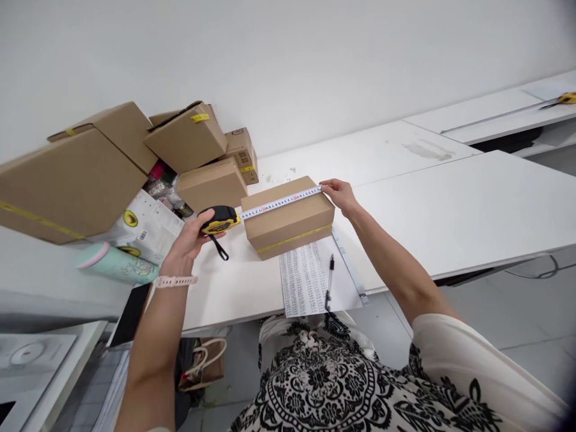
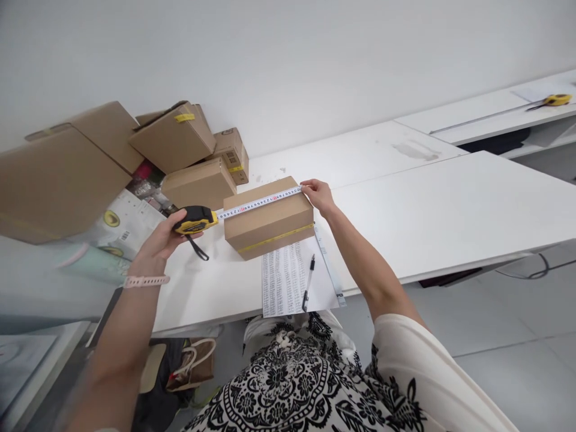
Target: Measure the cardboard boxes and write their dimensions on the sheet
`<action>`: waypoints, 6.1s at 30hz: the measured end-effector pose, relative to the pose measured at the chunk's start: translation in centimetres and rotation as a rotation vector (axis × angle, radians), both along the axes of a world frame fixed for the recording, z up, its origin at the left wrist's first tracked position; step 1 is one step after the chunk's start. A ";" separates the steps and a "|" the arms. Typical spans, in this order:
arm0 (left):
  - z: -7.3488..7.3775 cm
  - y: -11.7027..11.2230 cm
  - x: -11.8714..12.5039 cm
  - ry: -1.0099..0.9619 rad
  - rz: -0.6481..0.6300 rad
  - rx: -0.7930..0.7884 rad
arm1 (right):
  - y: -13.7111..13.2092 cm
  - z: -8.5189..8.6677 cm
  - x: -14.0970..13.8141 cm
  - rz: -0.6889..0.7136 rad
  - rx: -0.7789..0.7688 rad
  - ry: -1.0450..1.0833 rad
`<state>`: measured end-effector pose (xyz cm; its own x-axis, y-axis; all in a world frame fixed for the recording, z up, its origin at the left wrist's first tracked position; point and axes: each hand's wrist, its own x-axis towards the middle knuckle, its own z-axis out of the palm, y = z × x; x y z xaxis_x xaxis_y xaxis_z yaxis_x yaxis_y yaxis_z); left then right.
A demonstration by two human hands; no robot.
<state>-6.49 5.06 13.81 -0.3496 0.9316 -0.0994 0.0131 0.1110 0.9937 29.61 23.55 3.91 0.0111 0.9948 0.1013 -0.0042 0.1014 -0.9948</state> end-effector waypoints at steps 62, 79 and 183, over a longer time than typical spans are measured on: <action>-9.9 -13.1 13.0 -0.615 -0.388 0.165 | 2.2 1.7 3.0 -0.032 0.142 0.040; -5.2 -5.2 5.8 -0.350 -0.289 0.361 | -7.3 2.4 4.4 0.328 0.138 -0.142; -3.5 -7.8 20.8 -0.668 -0.569 -0.288 | 4.7 6.4 -5.9 0.190 0.162 -0.543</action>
<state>14.26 -2.75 10.28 0.3671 0.8535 -0.3699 -0.4250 0.5076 0.7495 23.72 28.27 10.30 -0.2614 0.9456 0.1937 0.4680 0.2997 -0.8314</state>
